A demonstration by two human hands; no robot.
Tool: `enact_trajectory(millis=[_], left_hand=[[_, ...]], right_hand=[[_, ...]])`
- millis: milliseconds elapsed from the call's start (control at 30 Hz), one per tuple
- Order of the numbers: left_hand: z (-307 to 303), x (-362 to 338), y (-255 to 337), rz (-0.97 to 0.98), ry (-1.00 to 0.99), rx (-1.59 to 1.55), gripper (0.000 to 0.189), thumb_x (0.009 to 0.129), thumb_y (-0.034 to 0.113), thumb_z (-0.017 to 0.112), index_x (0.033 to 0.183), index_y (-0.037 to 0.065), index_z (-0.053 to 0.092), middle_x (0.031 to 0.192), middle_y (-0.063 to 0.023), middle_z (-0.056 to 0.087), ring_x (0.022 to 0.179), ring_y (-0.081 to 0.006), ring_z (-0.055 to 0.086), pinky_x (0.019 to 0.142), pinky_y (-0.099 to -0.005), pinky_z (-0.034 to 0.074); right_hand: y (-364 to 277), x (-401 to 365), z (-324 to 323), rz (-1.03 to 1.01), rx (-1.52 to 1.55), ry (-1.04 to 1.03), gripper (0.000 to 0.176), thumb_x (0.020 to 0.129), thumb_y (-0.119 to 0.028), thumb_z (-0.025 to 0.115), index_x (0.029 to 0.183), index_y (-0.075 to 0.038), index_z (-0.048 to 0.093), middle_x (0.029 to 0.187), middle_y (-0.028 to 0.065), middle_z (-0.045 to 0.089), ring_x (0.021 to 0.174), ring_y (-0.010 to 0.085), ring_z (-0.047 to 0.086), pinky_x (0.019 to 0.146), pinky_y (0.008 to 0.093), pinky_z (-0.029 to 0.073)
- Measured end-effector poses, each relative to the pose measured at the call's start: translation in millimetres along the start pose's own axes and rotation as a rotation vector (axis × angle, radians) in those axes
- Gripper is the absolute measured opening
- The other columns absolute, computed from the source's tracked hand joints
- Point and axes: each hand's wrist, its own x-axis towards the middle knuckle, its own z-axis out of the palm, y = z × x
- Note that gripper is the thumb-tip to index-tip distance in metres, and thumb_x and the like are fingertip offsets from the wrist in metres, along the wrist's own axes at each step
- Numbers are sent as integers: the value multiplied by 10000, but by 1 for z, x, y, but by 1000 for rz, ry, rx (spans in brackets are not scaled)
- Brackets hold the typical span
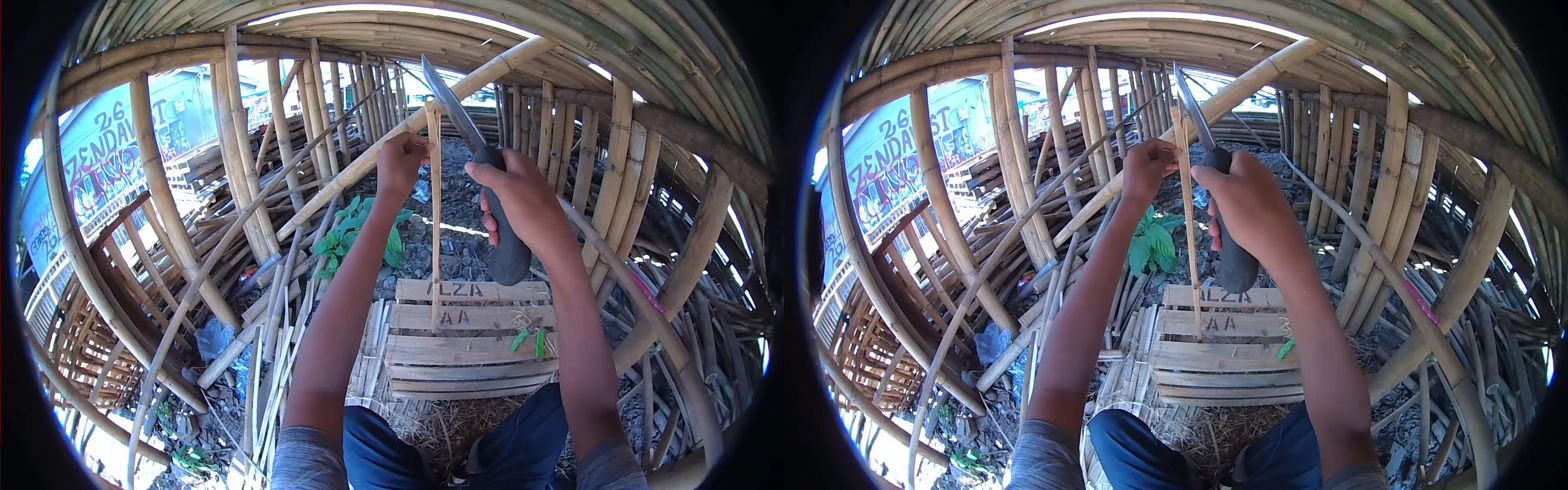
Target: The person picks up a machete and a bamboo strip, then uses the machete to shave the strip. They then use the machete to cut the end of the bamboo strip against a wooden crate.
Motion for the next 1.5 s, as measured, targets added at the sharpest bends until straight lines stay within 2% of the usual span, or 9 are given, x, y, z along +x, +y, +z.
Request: enact_trajectory(millis=[533,733,867,967,1067,1167,1267,1300,1500], left_hand=[[7,-5,4,111,51,149,112,824,32,668,880,-54,622,708,-93,653,671,-128,662,616,-245,538],[-2,0,13,66,-99,135,158,850,54,642,989,-3,592,805,-90,656,731,-124,649,646,-256,499],[-16,54,43,384,65,303,286,950,273,511,1034,6,572,1005,-100,618,930,-181,558,858,-328,433],[-13,92,99,531,8,395,400,968,378,455,1092,17,573,1058,-126,613,1015,-234,548,941,-343,386],[-6,124,129,651,-239,425,491,977,443,387,1218,45,545,1151,-204,597,1113,-355,541,966,-403,398],[8,140,128,560,-482,551,701,942,633,270,1367,108,454,1339,-202,498,1290,-351,420,1083,-423,314],[22,127,109,219,-704,880,915,840,793,142,1434,136,372,1508,-153,287,1412,-326,221,1158,-477,153],[29,127,94,67,-693,1033,898,828,802,117,1426,192,395,1529,-143,238,1423,-321,187,1164,-480,131],[32,136,72,79,-890,858,816,800,824,76,1396,380,411,1550,-96,197,1435,-298,154,1158,-514,110]], right_hand=[[7,5,2,25,-36,-28,326,853,-291,591,915,-3,451,617,33,487,446,119,505,402,286,441],[-5,-1,-13,43,-124,-110,309,896,-238,526,909,56,431,633,75,512,475,164,559,422,327,494],[-9,-8,-17,48,-106,-92,338,869,-292,582,943,5,441,609,35,481,446,121,505,384,285,433],[-14,-11,-19,59,-102,-125,334,873,-285,583,942,6,436,606,37,482,442,122,505,375,284,428],[-15,-11,-21,71,-122,-133,303,879,-270,576,885,-10,420,601,44,487,435,126,512,365,289,432],[-12,-9,-24,81,-93,-172,292,879,-263,575,860,-21,413,594,50,490,432,129,517,362,294,434],[-19,-12,-29,106,-150,-203,316,921,-245,517,956,60,440,651,73,493,477,156,557,412,309,471],[-21,-14,-31,111,-139,-214,335,914,-238,528,1002,74,444,660,74,495,486,153,561,422,306,473],[-14,-53,-44,-275,-429,26,533,890,-188,573,1344,23,389,812,240,616,605,298,621,600,418,476]])
